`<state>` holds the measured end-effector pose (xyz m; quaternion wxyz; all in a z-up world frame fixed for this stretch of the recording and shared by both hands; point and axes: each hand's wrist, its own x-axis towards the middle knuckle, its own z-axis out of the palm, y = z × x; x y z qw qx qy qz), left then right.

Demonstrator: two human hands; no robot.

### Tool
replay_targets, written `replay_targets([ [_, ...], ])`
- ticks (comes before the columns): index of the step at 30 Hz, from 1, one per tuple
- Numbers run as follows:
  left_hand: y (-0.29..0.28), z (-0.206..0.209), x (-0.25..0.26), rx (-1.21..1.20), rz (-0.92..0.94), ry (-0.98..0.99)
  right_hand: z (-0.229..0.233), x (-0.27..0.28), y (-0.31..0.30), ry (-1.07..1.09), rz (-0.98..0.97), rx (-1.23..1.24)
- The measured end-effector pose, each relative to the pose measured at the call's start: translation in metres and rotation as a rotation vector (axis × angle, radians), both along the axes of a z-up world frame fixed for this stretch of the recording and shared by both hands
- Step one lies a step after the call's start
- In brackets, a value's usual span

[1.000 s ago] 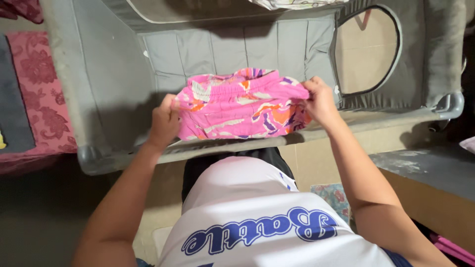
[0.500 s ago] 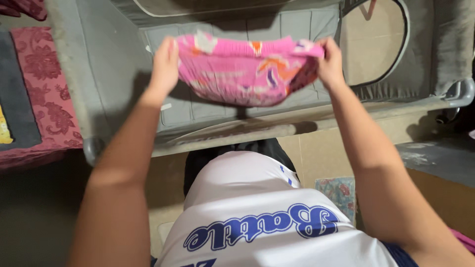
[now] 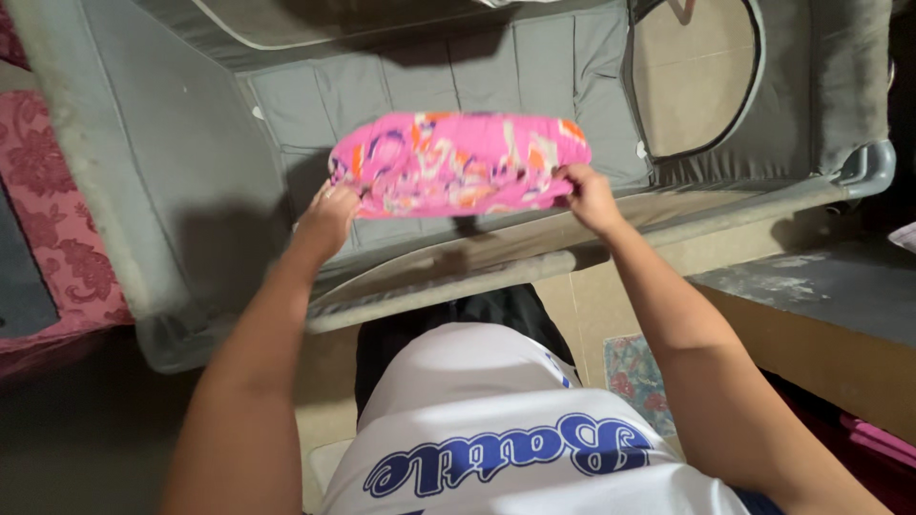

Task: The person removes stuffed toys and bedding from a baby crib, sweeps the interior with a broom, and then replaces the bedding and toys.

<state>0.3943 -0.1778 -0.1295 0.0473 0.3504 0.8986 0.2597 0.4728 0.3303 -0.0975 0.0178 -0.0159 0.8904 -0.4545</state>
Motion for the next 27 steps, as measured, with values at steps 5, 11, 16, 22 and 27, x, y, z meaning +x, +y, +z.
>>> replay_targets([
  [5, 0.016, -0.011, 0.007, 0.038, 0.049, 0.013, -0.031, 0.002, -0.008, -0.044, -0.032, 0.172],
  [11, 0.032, 0.005, -0.006, -0.012, 0.019, 0.189, -0.006, -0.012, -0.016, 0.183, -0.109, 0.326],
  [16, 0.014, 0.015, -0.005, -0.407, -0.059, 0.208, 0.023, 0.005, -0.015, -0.137, 0.315, 0.561],
  [22, 0.027, -0.001, 0.004, -0.372, 0.165, -0.394, -0.001, -0.039, 0.004, -0.731, -0.586, -0.234],
  [27, 0.047, -0.003, -0.034, 0.507, 1.088, -1.337, -0.026, -0.086, 0.008, -1.071, -0.758, -0.800],
])
